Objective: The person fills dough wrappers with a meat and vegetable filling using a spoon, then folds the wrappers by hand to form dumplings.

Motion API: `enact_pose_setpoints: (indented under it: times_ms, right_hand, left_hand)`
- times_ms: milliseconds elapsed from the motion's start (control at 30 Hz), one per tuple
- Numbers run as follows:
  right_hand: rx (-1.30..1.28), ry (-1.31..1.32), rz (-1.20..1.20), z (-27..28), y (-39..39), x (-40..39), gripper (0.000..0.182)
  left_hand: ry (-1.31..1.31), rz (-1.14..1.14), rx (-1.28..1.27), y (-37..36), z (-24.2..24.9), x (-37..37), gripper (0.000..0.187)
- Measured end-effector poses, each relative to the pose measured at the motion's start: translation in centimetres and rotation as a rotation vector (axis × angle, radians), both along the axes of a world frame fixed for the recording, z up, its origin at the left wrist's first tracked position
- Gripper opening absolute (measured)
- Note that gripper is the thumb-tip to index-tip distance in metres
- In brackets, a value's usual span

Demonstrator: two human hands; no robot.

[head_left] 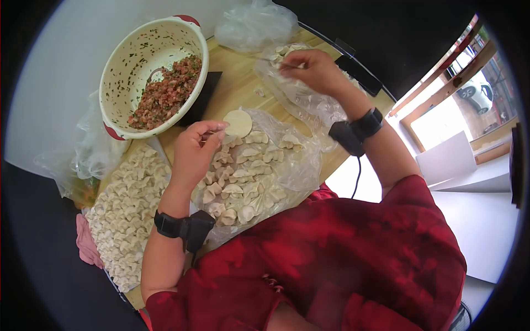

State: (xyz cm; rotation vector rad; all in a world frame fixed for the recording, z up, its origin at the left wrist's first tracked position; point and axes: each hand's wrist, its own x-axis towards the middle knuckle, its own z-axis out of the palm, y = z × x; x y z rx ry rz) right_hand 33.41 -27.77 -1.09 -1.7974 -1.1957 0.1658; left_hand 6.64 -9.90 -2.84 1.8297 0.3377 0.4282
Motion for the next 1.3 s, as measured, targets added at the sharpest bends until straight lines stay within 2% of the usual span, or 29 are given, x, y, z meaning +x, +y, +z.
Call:
enact_pose_setpoints:
  times_ms: [33, 100, 200, 367, 467, 533, 667, 733, 767, 800, 867, 1033, 1167, 1267, 1300]
  right_hand:
    - [-0.003, -0.002, 0.002, -0.6, -0.7, 1.6, 0.017]
    - [-0.201, -0.167, -0.209, -1.7, -1.7, 3.9, 0.017]
    - [-0.246, -0.162, -0.263, -3.6, -1.9, 5.4, 0.016]
    - [-0.191, -0.194, -0.227, -5.8, -1.2, 5.5, 0.015]
    - [-0.188, -0.205, -0.211, -5.1, -1.1, 4.5, 0.014]
    - [-0.188, -0.205, -0.194, -5.3, -0.9, 4.1, 0.013]
    - [-0.221, -0.226, -0.168, -5.5, -1.1, 4.5, 0.015]
    - [-0.112, -0.182, -0.248, -4.6, -1.4, 3.7, 0.017]
    - [-0.103, -0.302, -0.299, -4.6, -1.3, 4.0, 0.017]
    - [-0.104, -0.301, -0.29, -4.2, -1.0, 3.6, 0.017]
    - [-0.124, -0.042, -0.259, -3.2, -0.7, 3.0, 0.017]
    - [-0.108, 0.122, -0.134, -0.5, 0.5, -0.6, 0.018]
    - [-0.083, 0.189, -0.011, 1.2, 1.0, -2.5, 0.02]
    - [-0.088, 0.254, 0.067, 2.1, 1.5, -3.7, 0.024]
    - [-0.085, 0.251, 0.07, 2.4, 1.8, -4.0, 0.024]
  left_hand:
    - [0.081, -0.006, 0.172, 0.2, -0.5, 0.1, 0.017]
    - [0.09, 0.0, 0.216, 0.5, -1.3, 0.2, 0.017]
    - [0.093, 0.014, 0.301, 0.5, -1.7, 0.7, 0.019]
    - [0.098, 0.035, 0.451, 1.1, -2.4, 1.1, 0.019]
    - [0.135, 0.052, 0.522, 1.2, -2.5, 1.4, 0.018]
    - [0.083, 0.035, 0.706, 1.2, -2.6, 1.7, 0.018]
    - [0.115, -0.011, 0.685, 0.8, -2.2, 2.7, 0.018]
    - [0.139, -0.035, 0.695, 0.6, -2.3, 3.1, 0.02]
    - [0.143, -0.026, 0.691, 0.6, -2.3, 3.4, 0.02]
    - [0.106, -0.04, 0.741, 0.7, -2.5, 3.7, 0.021]
    - [0.069, -0.053, 0.792, 0.6, -2.8, 4.3, 0.022]
    - [0.057, -0.107, 0.9, 0.5, -3.2, 5.2, 0.017]
    - [0.01, -0.032, 0.804, 0.9, -3.3, 5.1, 0.011]
    - [0.101, 0.099, 0.674, 0.9, -3.1, 4.5, 0.007]
    - [0.08, 0.129, 0.43, 1.4, -3.4, 4.4, 0.009]
